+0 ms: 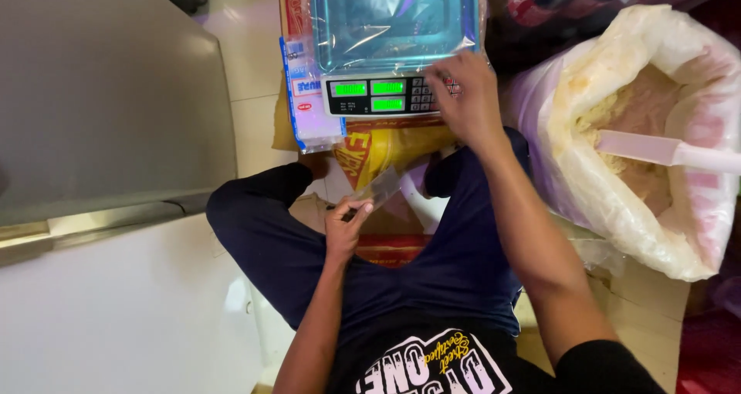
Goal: The person is portioning sugar from a large bulk sack into smaller plastic bags using a scoop and a digital scale.
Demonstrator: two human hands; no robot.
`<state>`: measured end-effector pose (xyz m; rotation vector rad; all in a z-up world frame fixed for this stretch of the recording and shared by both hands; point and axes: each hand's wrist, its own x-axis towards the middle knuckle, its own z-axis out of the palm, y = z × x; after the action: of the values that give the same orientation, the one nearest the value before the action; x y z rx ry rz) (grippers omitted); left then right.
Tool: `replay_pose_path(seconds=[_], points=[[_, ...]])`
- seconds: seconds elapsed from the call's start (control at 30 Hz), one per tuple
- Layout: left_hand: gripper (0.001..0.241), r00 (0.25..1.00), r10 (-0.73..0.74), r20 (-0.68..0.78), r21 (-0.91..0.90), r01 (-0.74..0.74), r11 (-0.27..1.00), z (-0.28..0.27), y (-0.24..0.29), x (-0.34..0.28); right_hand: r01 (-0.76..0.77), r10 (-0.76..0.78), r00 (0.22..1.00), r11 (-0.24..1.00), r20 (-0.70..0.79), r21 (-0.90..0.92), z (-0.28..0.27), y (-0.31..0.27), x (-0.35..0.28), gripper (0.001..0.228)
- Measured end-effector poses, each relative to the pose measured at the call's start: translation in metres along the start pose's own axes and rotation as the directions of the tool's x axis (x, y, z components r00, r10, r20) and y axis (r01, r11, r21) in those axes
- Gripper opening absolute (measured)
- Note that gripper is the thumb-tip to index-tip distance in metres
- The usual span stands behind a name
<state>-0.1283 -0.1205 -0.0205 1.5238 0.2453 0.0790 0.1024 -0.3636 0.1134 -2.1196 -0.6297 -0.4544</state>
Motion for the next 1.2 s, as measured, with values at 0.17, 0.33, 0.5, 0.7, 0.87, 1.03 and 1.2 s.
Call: replay_pose_path(seconds=[0.17, 0.33, 0.5, 0.7, 0.87, 1.03, 1.2], points=[[0.011, 0.999, -0.042, 0.023, -0.008, 0.042, 0.999, 0.002, 0.023, 0.004, 0.129, -0.059, 0.97, 0.947, 0.236, -0.293, 0.025, -0.002, 0.064, 0.015], [0.013, 1.0, -0.002, 0.01, -0.007, 0.002, 1.0, 0.0, 0.027, 0.009, 0.245, -0.054, 0.927, 0.835, 0.37, -0.493, 0.049, 0.017, 0.08, 0.017], [0.014, 1.0, -0.019, 0.008, -0.018, 0.019, 1.0, 0.001, 0.023, 0.011, 0.294, -0.065, 0.92, 0.766, 0.386, -0.571, 0.055, 0.025, 0.081, 0.01], [0.017, 0.989, -0.148, 0.017, -0.052, 0.149, 0.987, 0.002, 0.02, 0.01, 0.343, -0.115, 0.918, 0.71, 0.38, -0.615, 0.055, 0.029, 0.079, 0.005], [0.016, 0.99, -0.14, 0.022, -0.095, 0.142, 0.985, 0.002, 0.013, 0.01, 0.304, -0.132, 0.937, 0.76, 0.323, -0.574, 0.036, 0.029, 0.083, 0.006], [0.016, 0.993, -0.118, 0.031, -0.088, 0.12, 0.989, 0.003, 0.015, 0.01, 0.206, -0.115, 0.97, 0.859, 0.216, -0.469, 0.009, 0.022, 0.085, 0.003], [0.019, 0.986, -0.165, 0.023, -0.078, 0.166, 0.983, 0.003, 0.02, 0.008, 0.092, -0.062, 0.988, 0.973, 0.143, -0.211, -0.007, 0.017, 0.08, 0.006]])
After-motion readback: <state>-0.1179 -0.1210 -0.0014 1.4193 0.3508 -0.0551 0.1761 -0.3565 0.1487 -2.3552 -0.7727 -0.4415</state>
